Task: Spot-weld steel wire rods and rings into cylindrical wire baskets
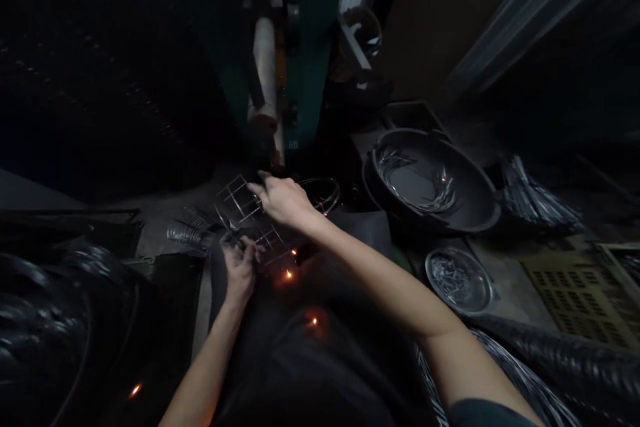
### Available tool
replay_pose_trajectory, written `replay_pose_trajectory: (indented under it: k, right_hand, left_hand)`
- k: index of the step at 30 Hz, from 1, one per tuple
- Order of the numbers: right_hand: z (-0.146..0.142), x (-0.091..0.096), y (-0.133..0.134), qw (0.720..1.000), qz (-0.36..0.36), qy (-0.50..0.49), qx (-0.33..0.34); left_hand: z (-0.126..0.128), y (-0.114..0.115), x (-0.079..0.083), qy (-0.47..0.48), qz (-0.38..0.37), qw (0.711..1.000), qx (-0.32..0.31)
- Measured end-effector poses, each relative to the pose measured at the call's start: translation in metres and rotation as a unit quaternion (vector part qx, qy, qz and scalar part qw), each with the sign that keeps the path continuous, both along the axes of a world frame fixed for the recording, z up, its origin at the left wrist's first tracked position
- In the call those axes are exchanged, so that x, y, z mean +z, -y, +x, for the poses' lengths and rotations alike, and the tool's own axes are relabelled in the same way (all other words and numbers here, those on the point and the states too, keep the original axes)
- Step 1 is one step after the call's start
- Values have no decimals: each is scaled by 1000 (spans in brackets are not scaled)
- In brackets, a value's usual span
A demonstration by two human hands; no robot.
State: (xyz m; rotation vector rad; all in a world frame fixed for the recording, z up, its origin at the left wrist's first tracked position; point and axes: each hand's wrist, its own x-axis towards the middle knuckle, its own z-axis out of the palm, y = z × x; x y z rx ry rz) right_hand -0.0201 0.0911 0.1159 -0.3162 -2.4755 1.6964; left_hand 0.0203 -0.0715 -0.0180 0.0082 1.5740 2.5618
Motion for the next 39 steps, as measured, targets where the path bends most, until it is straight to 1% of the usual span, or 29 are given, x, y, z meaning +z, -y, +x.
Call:
replay_pose_trajectory:
  k: [2, 4, 5, 6, 8, 10, 11, 13, 15, 16, 17, 18, 19, 20, 21, 22, 23, 24, 25, 26, 27, 29, 31, 35, 37, 38, 39]
  right_hand:
    - [1, -10, -11, 994, -98, 55, 9]
    - [10, -22, -21, 977, -197, 80, 26]
    - [19, -29, -25, 970, -227, 84, 30]
    - [29, -35, -29, 967, -238, 83, 31]
    - [54, -47, -32, 973, -215, 74, 29]
    - [85, -57, -29, 986, -149, 67, 39]
    - [100, -63, -25, 990, -110, 68, 50]
    - [125, -76, -21, 993, -42, 80, 74]
    - [147, -92, -26, 992, -3, 82, 99]
    - [160, -100, -34, 992, 7, 72, 100]
    - [174, -107, -45, 995, 18, 56, 80]
    - [190, -112, -61, 998, 34, 43, 31]
    - [208, -117, -80, 996, 59, 43, -47]
    - [227, -121, -102, 983, 91, 63, -146]
    - [245, -124, -128, 952, 136, 105, -254]
    - [263, -129, -154, 906, 189, 186, -329]
    - [278, -133, -181, 853, 234, 283, -371]
    - [291, -139, -206, 829, 245, 322, -386]
    - [302, -145, -226, 811, 253, 353, -393]
    - [310, -150, -243, 800, 256, 377, -391]
    - [315, -156, -255, 796, 255, 392, -385]
    - [318, -164, -265, 788, 255, 421, -370]
    - [315, -167, -263, 783, 257, 444, -351]
    - [313, -156, -243, 783, 278, 460, -313]
    - [318, -152, -240, 781, 293, 463, -300]
    - [320, -152, -241, 765, 303, 476, -310]
    - [319, -152, -243, 756, 305, 481, -323]
  left_hand:
    - [13, 1, -12, -15, -49, 996, -76]
    - [17, 7, -22, 1, -79, 984, -161]
    - [16, 11, -25, 25, -73, 979, -190]
    - [13, 16, -27, 64, -51, 975, -206]
    - [6, 26, -24, 177, 22, 962, -208]
    - [-1, 32, -12, 285, 63, 936, -195]
    - [-4, 32, -5, 313, 58, 928, -193]
    - [-11, 26, 6, 306, 31, 934, -179]
    - [-15, 14, 11, 302, -3, 933, -195]
    - [-16, 8, 11, 305, -21, 930, -202]
    - [-15, 2, 11, 307, -39, 928, -207]
    - [-13, -3, 10, 304, -54, 928, -208]
    - [-11, -6, 10, 297, -67, 930, -208]
    - [-9, -9, 11, 285, -77, 934, -204]
    - [-7, -11, 12, 269, -84, 939, -197]
    - [-6, -13, 14, 254, -91, 945, -187]
    - [-6, -14, 17, 241, -97, 948, -182]
    - [-6, -15, 21, 227, -103, 952, -178]
    - [-7, -16, 24, 213, -106, 954, -182]
    - [-9, -17, 27, 198, -108, 956, -190]
    - [-10, -17, 29, 184, -106, 956, -200]
    - [-14, -18, 29, 164, -98, 960, -206]
    - [-17, -16, 24, 172, -92, 963, -187]
    - [-18, -11, 9, 212, -69, 967, -124]
    - [-20, -9, 4, 210, -45, 971, -105]
    - [-22, -8, 2, 204, -36, 974, -95]
    - [-24, -8, 1, 195, -31, 977, -87]
